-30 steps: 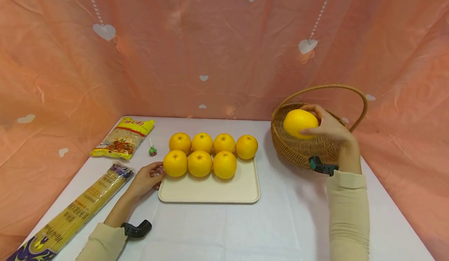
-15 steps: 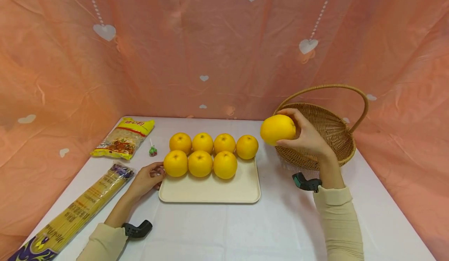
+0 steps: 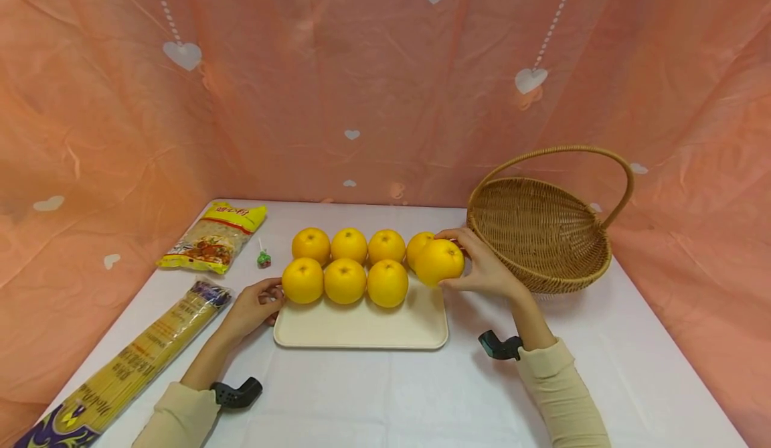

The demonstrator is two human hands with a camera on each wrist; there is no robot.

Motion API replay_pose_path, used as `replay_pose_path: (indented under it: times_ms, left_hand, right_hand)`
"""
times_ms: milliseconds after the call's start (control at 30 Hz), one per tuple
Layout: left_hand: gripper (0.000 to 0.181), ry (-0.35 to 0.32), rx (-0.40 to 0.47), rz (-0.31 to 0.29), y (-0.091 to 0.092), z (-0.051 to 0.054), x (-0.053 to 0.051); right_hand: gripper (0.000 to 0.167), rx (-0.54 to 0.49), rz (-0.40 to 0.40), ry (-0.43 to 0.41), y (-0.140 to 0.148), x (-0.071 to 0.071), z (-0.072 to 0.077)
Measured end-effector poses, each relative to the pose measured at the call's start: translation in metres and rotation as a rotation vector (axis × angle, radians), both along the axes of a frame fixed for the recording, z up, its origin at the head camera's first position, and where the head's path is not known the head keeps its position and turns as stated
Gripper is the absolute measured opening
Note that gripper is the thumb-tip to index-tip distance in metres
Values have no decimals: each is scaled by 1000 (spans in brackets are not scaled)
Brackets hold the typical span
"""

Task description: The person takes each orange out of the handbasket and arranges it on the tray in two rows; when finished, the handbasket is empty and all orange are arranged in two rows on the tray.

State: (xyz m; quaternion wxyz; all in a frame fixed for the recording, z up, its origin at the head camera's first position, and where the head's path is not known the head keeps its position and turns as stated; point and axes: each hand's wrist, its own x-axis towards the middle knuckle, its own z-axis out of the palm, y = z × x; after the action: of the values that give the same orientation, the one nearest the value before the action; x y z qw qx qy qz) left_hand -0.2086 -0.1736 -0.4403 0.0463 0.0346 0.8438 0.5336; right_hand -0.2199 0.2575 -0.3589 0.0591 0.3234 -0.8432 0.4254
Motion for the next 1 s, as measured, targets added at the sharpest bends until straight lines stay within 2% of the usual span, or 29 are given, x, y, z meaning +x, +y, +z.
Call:
replay_pose_path:
  times_ms: [100,433,767,1000]
  left_hand:
    - [42,1,-1,-1,0,0,-1]
    - [42,6,-2,-6,0,-1,1]
    - [41,14,-6,-8,0,-3,0]
    - [41,12,-5,-11,-1,-1,1]
  right_hand:
    - [75,51,-23,30,-3,-3,-8]
    - [71,208,-65,-14,-9,-2,-20]
    - [71,223,-47,3,-12,-1,-29]
    - [73,222,-53,-24,-12,-1,-30]
